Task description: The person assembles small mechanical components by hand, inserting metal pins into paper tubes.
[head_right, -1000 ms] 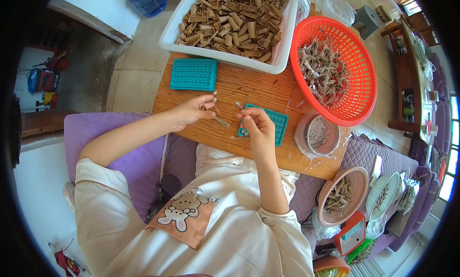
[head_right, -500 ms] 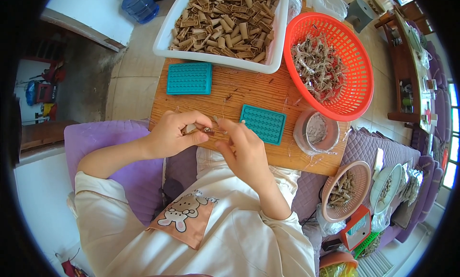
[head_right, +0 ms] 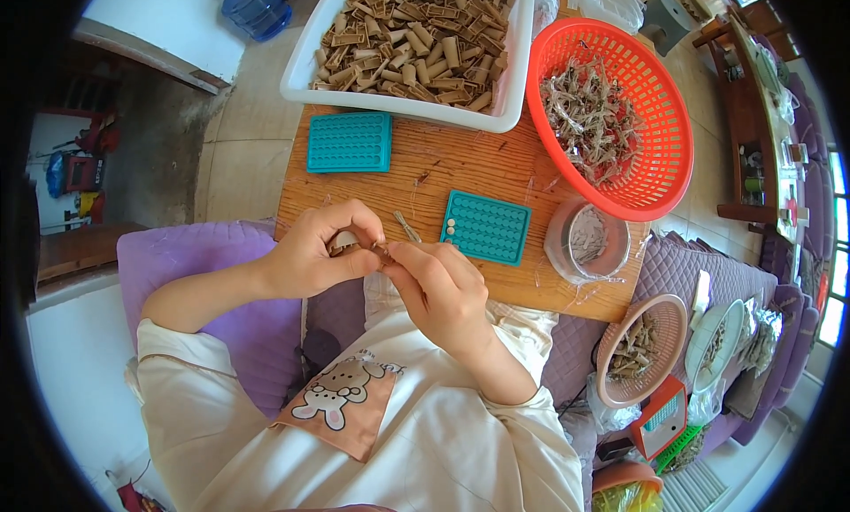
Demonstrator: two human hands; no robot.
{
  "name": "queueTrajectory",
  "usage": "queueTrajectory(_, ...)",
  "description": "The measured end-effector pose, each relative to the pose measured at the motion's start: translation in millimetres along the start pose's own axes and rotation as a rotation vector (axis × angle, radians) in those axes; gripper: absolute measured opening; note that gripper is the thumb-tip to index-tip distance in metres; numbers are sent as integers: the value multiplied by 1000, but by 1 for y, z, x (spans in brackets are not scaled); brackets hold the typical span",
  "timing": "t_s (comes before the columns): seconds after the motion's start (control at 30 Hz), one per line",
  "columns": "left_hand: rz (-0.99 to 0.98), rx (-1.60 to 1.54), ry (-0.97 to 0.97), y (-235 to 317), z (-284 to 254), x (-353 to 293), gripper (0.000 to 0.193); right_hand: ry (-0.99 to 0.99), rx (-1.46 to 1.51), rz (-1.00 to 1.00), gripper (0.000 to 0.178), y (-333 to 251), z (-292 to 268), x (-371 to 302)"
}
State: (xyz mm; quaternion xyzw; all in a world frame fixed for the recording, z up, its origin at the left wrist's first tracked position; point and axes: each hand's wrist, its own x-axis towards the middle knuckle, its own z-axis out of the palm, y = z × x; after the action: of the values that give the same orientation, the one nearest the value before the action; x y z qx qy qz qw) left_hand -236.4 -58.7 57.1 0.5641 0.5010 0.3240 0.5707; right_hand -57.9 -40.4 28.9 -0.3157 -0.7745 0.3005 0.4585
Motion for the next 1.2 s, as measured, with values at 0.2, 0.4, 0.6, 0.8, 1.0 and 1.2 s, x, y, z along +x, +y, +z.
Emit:
queueTrajectory(0.2, -92, -282, 77, 2, 4, 1, 20, 73, 205, 261, 22, 2, 1, -6)
queueTrajectory(0.4, -185, -780, 76, -4, -5, 1, 27, -6, 369, 493, 25, -6, -3, -3)
queueTrajectory(0.6, -103, -387, 82, 7, 7, 1, 33, 52, 461, 468, 24, -5, 1, 0)
queueTrajectory(0.8, -89, -446, 34, 7, 5, 1, 30, 197, 539, 468, 15, -9, 7, 0)
queueTrajectory(1.0, 19, -454, 41, -1, 9, 0, 31, 264, 501, 414, 11, -11, 16, 4)
queueTrajectory(1.2, 78, -456, 13, 5, 13, -4, 34, 324, 317, 177, 17, -5, 31, 0)
